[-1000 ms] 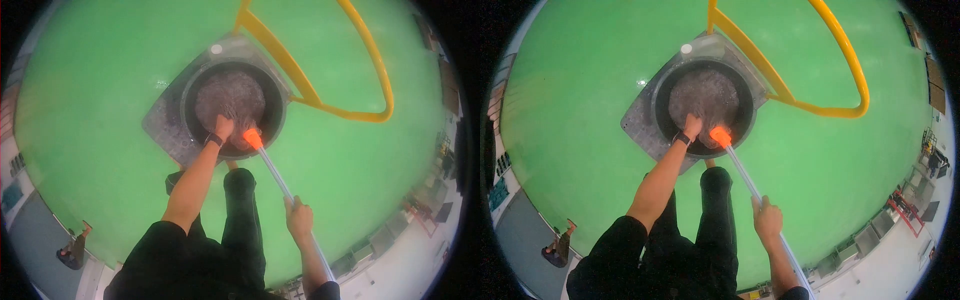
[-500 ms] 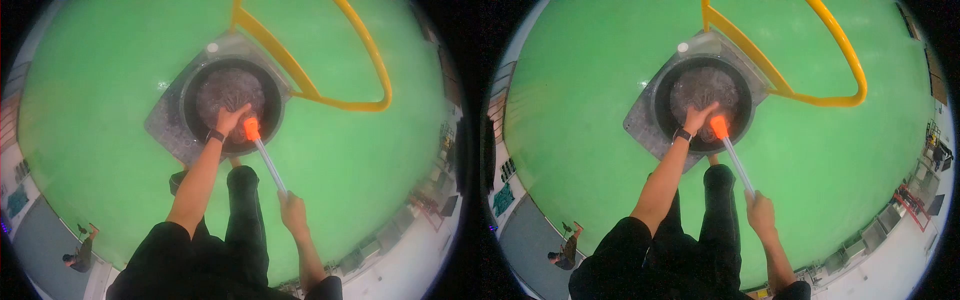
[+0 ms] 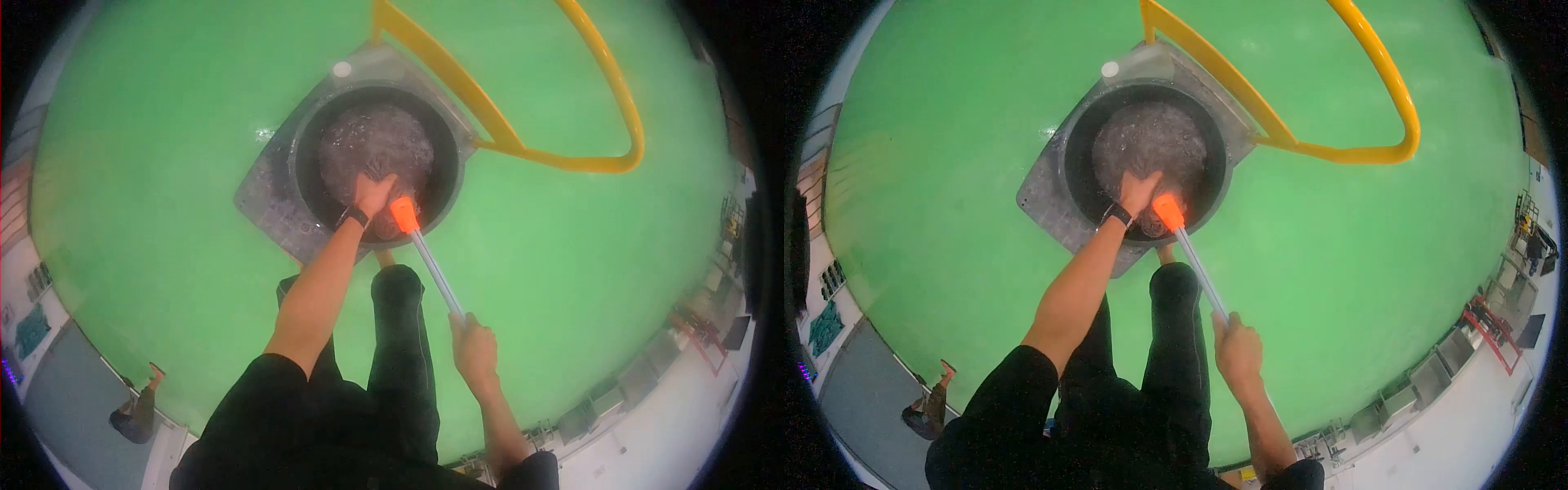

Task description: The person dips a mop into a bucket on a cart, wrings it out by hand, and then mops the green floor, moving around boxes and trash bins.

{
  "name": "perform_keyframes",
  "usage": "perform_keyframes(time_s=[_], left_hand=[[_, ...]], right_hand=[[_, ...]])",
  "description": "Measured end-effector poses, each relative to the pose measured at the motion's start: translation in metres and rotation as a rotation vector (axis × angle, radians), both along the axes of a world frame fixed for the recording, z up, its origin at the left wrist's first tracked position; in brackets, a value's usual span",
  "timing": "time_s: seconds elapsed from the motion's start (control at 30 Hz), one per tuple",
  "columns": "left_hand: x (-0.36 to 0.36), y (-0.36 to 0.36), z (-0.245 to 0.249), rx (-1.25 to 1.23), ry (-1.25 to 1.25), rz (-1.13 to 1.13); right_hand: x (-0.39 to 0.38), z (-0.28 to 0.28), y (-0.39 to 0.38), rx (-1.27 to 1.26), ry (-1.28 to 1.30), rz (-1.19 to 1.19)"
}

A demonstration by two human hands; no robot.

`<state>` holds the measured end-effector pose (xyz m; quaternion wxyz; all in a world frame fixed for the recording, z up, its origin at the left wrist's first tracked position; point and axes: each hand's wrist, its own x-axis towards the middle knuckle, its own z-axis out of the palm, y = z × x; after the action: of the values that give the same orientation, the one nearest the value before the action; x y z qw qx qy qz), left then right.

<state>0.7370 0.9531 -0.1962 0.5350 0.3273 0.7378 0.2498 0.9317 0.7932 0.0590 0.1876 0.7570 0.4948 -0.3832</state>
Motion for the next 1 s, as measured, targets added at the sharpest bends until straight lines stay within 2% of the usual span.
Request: perform_keyframes(time_s=[0.07, 0.13, 0.2, 0.27, 0.37, 0.47, 0.57, 0.67, 0.77, 0.87, 0.9, 0.97, 1.0], left_hand=[[-0.01, -0.006, -0.014, -0.019, -0.108, -0.03], [-0.02, -0.017, -0.05, 0.036, -0.207, -0.083], [-0.025, -0.018, -0.047, 0.069, -0.251, -0.133], [-0.026, -0.004, -0.007, 0.092, -0.243, -0.179], [-0.026, 0.008, 0.013, -0.06, -0.079, -0.246], [-0.012, 0.0, 0.004, -0.173, -0.058, -0.04], [-0.008, -0.01, 0.007, -0.049, -0.005, -0.017], [-0.01, -0.022, -0.018, -0.101, -0.004, -0.033], [-0.014, -0.028, -0.065, -0.049, -0.051, -0.01], [-0.014, -0.012, -0.045, -0.213, -0.066, -0.028], [-0.018, -0.008, -0.044, -0.191, -0.015, -0.129], [-0.019, 0.006, 0.027, -0.163, -0.028, -0.2], [-0.02, 0.007, 0.049, -0.064, -0.036, -0.215]], right_hand=[[0.003, 0.002, 0.001, 0.014, -0.001, 0.02], [0.007, 0.005, 0.001, 0.026, -0.018, 0.042], [0.011, 0.008, -0.001, 0.029, -0.033, 0.071], [0.014, 0.009, -0.001, 0.031, -0.05, 0.108], [0.015, 0.013, 0.0, 0.028, -0.085, 0.132], [0.011, 0.013, 0.001, 0.045, -0.077, 0.113], [0.008, 0.015, -0.001, 0.035, -0.098, 0.131], [0.01, 0.012, -0.005, 0.031, -0.101, 0.142], [0.01, 0.008, -0.004, 0.041, -0.087, 0.138], [0.018, 0.006, -0.009, 0.108, -0.018, 0.099], [0.022, 0.01, -0.012, 0.147, 0.05, 0.042], [0.029, 0.024, -0.02, 0.228, 0.221, -0.038], [0.031, 0.027, -0.029, 0.231, 0.253, -0.063]])
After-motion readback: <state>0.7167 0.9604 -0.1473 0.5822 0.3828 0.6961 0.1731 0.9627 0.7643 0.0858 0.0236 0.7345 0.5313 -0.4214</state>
